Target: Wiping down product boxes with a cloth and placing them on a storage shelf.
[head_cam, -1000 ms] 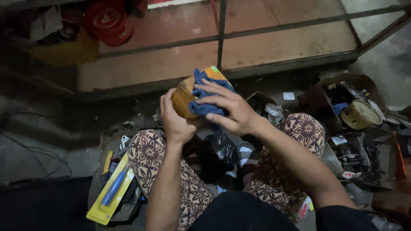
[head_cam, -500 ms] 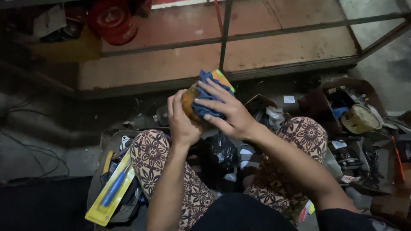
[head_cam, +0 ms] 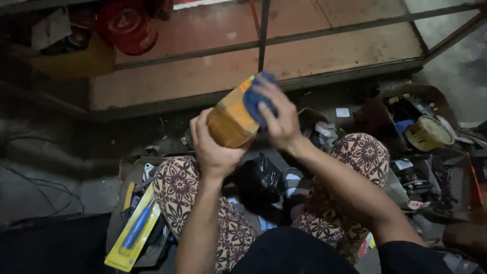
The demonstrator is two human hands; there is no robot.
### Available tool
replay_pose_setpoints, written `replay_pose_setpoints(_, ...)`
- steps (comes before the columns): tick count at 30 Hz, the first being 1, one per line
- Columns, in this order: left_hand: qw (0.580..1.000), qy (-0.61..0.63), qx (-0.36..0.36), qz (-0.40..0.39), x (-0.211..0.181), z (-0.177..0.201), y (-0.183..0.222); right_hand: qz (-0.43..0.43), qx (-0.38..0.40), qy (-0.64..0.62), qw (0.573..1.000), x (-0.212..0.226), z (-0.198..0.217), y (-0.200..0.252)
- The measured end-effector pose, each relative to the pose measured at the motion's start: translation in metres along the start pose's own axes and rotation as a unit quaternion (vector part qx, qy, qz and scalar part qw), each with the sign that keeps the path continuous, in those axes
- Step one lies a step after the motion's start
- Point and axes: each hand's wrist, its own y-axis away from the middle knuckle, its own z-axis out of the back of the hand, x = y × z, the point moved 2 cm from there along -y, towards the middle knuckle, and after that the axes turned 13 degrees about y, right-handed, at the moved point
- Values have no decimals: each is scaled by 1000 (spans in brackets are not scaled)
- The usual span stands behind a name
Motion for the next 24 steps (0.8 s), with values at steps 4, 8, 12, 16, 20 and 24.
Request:
replay_pose_setpoints(4, 1000, -4, 11, 7, 34, -1, 13, 83, 49, -45, 994, 39, 8, 14)
replay_pose_setpoints(8, 1000, 16, 0, -1, 17, 2, 4, 162, 78, -19, 983, 27, 11, 2)
replay_pose_setpoints(12, 999, -2, 11, -40, 9, 7, 2, 33, 66, 9, 997, -23, -3, -13)
replay_pose_setpoints(16, 998, 9, 49, -45, 7, 8, 0, -174, 56, -245, 952, -70, -5, -23)
replay_pose_setpoints(20, 986, 53, 154, -35, 3, 4, 3, -251, 137, -248, 925, -86, -5, -23)
replay_pose_setpoints(24, 983, 52, 172, -37, 4, -1, 5, -204, 111, -195, 953, -84, -6, -22)
